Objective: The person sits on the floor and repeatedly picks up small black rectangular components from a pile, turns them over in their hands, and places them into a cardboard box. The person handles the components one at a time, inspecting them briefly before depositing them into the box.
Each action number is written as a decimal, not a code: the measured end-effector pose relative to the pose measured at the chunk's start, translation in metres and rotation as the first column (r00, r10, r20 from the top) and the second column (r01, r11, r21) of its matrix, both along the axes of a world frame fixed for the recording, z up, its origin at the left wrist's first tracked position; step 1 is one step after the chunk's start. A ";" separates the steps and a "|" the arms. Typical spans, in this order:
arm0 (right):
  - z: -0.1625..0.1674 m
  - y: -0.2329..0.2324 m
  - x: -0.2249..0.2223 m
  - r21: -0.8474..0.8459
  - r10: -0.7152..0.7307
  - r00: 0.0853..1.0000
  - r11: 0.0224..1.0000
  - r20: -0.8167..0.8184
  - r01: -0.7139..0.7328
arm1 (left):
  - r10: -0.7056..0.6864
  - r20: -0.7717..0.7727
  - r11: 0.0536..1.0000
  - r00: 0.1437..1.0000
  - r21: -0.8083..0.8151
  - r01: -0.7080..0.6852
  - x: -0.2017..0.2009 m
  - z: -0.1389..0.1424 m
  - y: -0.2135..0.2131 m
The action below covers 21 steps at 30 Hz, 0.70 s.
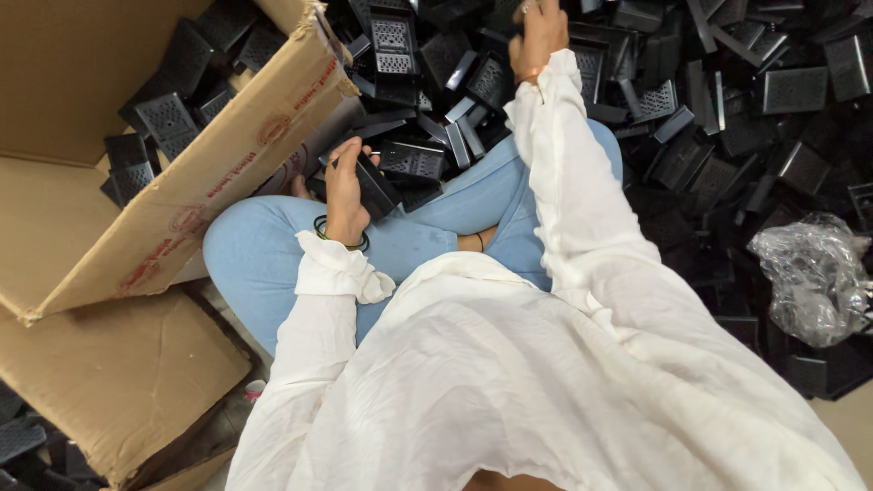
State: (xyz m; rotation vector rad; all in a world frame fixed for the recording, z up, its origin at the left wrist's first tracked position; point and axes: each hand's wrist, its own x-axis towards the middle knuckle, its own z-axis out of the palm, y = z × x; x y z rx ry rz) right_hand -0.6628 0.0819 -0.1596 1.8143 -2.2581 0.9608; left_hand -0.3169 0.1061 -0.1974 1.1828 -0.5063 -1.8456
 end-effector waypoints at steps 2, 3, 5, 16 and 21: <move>0.005 0.008 0.015 -0.213 0.084 0.996 0.973 -0.017 -0.086 | -0.009 0.025 1.000 1.000 -0.006 0.009 -0.002 -0.001 -0.001; 0.006 0.011 0.027 -0.249 0.145 0.989 0.959 0.030 -0.133 | -0.008 0.037 1.000 0.999 -0.016 0.009 -0.002 -0.002 -0.001; 0.005 0.016 0.057 -0.282 0.309 0.945 0.921 0.108 -0.269 | 0.000 0.045 1.000 0.999 -0.025 0.001 -0.004 -0.005 0.000; 0.010 0.063 -0.051 0.134 -0.172 0.984 0.977 0.047 0.165 | 0.135 0.044 0.981 0.990 -0.146 -0.127 -0.059 -0.011 -0.005; -0.004 0.081 -0.087 0.361 -0.481 0.847 0.849 0.225 0.386 | 0.078 0.007 0.997 0.997 -0.022 -0.077 -0.070 0.004 -0.008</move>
